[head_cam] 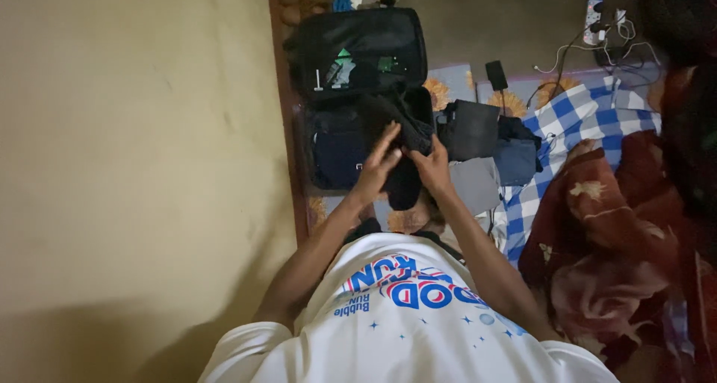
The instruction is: Packing various clothes into a black suitcase on the floor.
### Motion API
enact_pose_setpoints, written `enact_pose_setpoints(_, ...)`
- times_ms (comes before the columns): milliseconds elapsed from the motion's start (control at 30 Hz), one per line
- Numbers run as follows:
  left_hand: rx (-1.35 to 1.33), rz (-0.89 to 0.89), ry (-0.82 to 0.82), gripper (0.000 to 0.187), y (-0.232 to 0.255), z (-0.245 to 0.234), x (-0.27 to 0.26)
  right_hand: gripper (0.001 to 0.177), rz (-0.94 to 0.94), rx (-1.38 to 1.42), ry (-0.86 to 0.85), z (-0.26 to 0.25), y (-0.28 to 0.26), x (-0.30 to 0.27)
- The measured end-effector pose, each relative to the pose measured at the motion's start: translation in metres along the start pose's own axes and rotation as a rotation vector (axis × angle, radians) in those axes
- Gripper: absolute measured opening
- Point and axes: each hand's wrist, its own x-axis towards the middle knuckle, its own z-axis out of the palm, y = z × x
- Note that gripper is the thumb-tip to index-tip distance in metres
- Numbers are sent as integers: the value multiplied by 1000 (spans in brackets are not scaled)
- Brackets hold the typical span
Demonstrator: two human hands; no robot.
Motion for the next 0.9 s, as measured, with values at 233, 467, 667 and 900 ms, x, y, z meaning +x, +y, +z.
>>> enact_pose_setpoints(233, 1325, 263, -51, 111, 52, -24, 17, 59, -146, -285, -227, -9, -35, 7)
enact_pose_setpoints(467, 848, -82, -30, 59, 44, -43, 11, 77, -187, -172, -537, -12, 4, 22)
enact_pose_setpoints(667, 689, 54, 130, 47, 4, -77, -11, 90, -201, -589, -663, -24, -16, 6)
enact_pose_setpoints(900, 437, 43, 212, 44, -7, -103, -23, 86, 187, -588, -595, -28, -18, 10)
